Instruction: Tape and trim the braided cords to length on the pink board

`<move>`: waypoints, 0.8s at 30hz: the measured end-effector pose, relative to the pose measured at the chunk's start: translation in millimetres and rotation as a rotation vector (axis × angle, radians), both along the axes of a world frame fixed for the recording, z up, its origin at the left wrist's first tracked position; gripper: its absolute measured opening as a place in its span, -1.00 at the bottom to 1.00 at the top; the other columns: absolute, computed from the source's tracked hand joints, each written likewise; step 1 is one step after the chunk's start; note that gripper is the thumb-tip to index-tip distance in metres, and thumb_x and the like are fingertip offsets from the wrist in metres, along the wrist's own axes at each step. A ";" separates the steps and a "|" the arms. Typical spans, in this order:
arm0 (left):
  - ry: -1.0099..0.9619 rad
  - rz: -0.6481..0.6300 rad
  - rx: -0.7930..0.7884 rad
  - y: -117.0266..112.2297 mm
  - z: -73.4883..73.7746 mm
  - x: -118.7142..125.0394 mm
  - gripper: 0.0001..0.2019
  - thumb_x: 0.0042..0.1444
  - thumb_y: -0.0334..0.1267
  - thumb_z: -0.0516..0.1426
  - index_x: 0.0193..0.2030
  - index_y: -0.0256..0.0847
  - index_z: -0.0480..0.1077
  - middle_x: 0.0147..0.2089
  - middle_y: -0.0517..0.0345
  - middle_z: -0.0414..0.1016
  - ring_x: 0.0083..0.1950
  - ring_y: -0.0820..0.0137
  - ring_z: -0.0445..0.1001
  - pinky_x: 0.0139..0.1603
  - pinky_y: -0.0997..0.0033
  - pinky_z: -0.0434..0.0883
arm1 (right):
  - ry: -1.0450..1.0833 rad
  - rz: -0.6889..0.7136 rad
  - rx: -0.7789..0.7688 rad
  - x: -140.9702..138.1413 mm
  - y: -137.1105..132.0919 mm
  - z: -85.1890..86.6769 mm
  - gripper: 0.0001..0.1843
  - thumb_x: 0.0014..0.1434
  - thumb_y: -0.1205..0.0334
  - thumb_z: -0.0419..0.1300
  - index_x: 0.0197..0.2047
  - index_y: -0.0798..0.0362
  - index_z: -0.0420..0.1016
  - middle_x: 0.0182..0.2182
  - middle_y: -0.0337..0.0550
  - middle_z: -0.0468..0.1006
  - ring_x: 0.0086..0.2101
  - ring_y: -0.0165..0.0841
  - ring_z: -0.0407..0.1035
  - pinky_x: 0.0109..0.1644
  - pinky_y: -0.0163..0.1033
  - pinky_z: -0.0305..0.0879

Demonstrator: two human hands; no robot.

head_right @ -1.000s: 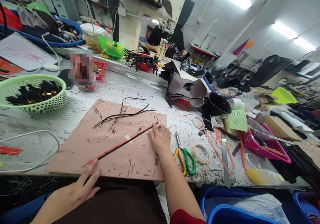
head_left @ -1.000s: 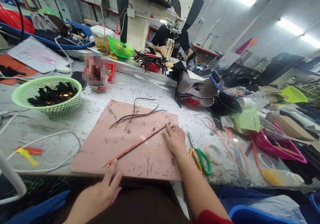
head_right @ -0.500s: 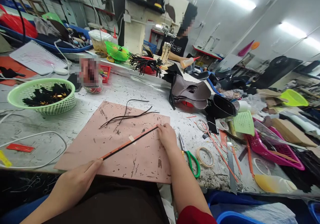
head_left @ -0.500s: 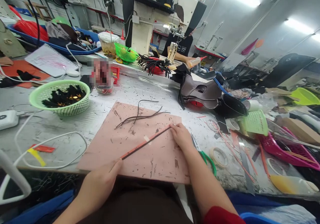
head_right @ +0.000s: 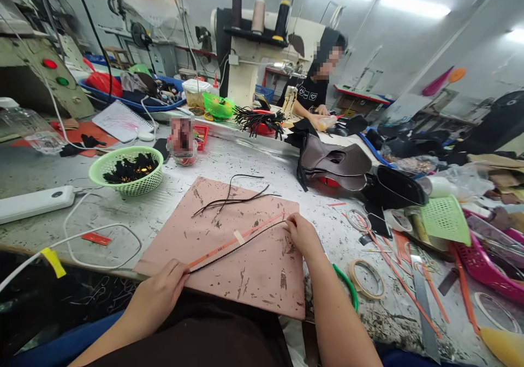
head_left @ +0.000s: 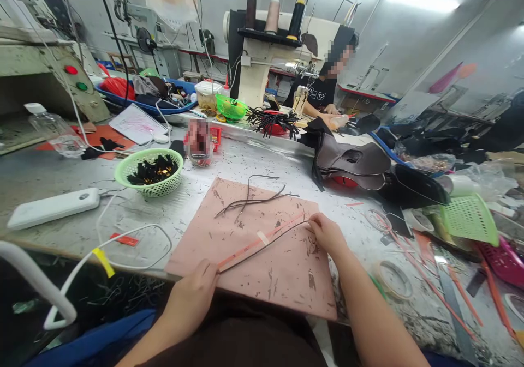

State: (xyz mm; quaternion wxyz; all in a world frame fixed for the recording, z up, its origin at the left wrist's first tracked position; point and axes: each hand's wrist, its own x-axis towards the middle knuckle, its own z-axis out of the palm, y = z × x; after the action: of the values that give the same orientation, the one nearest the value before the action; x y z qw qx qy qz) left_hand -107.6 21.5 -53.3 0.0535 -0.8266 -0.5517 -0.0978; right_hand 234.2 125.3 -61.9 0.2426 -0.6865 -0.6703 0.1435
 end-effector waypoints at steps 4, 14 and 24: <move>0.006 -0.042 0.108 -4.3 -0.8 -3.5 -0.74 0.16 -0.44 -0.11 -0.40 -0.22 0.36 -0.49 0.18 0.45 -0.62 0.43 0.42 -0.67 0.50 0.24 | 0.073 -0.030 0.032 4.0 -11.8 -0.8 -0.83 0.02 0.23 -0.05 -0.39 0.04 0.33 -0.40 -0.12 0.46 -0.38 -0.30 0.35 -0.25 -0.18 0.27; -0.093 -0.013 0.019 -7.6 4.0 -9.7 -0.76 0.16 -0.36 -0.10 -0.30 -0.19 0.38 -0.40 0.18 0.55 -0.49 0.40 0.52 -0.56 0.50 0.32 | 0.111 0.122 -0.010 -8.2 -22.7 -0.3 -0.62 -0.11 0.36 0.05 -0.18 0.04 0.48 -0.21 -0.08 0.45 -0.21 -0.28 0.37 -0.09 -0.18 0.28; -0.139 0.083 -0.067 -5.2 9.0 -10.8 -0.71 0.13 -0.26 -0.11 -0.30 -0.17 0.43 -0.34 0.16 0.60 -0.40 0.36 0.56 -0.52 0.49 0.37 | 0.129 0.075 0.065 -31.6 -52.0 -0.3 -0.67 0.16 0.25 -0.09 -0.37 0.02 0.50 -0.28 -0.12 0.49 -0.18 -0.28 0.32 -0.03 -0.11 0.16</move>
State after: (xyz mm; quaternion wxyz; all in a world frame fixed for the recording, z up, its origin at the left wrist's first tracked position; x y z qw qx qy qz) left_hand -118.4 16.3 -44.3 -0.0086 -0.7954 -0.5910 -0.1342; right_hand 202.6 73.3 -62.2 0.3019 -0.6418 -0.6830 0.1743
